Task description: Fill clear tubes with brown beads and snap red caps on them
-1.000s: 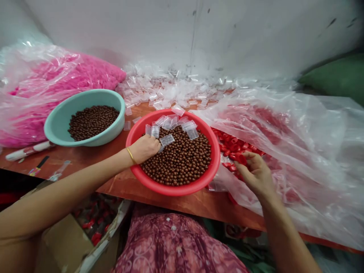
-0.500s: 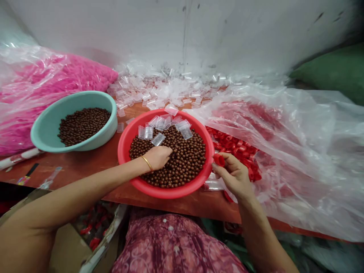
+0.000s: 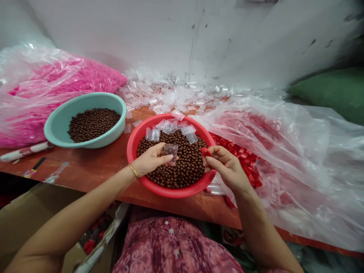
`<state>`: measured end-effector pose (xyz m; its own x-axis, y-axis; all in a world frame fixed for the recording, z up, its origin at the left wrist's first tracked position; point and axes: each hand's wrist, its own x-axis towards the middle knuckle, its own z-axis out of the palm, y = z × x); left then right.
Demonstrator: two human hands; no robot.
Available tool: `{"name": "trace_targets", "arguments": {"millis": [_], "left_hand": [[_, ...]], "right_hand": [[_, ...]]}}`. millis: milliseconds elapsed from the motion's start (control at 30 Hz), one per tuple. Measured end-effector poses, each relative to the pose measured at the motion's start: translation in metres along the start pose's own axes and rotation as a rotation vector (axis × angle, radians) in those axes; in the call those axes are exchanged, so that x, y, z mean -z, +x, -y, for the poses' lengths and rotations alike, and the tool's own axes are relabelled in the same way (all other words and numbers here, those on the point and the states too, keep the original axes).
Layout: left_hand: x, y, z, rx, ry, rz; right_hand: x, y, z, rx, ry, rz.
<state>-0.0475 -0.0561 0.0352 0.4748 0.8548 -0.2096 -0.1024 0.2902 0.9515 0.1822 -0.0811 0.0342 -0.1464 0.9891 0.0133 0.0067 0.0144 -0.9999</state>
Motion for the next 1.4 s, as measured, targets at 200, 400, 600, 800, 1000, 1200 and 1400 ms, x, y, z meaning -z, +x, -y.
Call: {"name": "trace_targets", "arguments": {"millis": [200, 400, 600, 800, 1000, 1200, 1400], "left_hand": [[-0.001, -0.014, 0.012, 0.112, -0.046, -0.002], [-0.003, -0.020, 0.015, 0.010, 0.019, 0.081], [-0.006, -0.017, 0.018, -0.031, 0.038, 0.079], [-0.005, -0.014, 0.028, -0.138, 0.211, -0.062], [-0.006, -0.018, 0.034, -0.291, 0.490, -0.175], [-0.010, -0.024, 0.032, -0.287, 0.558, -0.221], [-0.010, -0.027, 0.031, -0.319, 0.538, -0.228]], "right_hand": [[-0.035, 0.021, -0.002, 0.009, -0.092, 0.067], [-0.048, 0.045, -0.004, -0.026, -0.079, 0.320], [-0.045, 0.052, -0.003, 0.004, -0.195, 0.352], [-0.048, 0.034, -0.002, 0.359, -0.526, 0.329], [-0.053, 0.019, -0.009, 0.561, -0.777, 0.289], [-0.057, 0.010, -0.018, 0.746, -0.784, 0.293], [-0.066, 0.007, -0.019, 0.928, -0.944, 0.229]]}}
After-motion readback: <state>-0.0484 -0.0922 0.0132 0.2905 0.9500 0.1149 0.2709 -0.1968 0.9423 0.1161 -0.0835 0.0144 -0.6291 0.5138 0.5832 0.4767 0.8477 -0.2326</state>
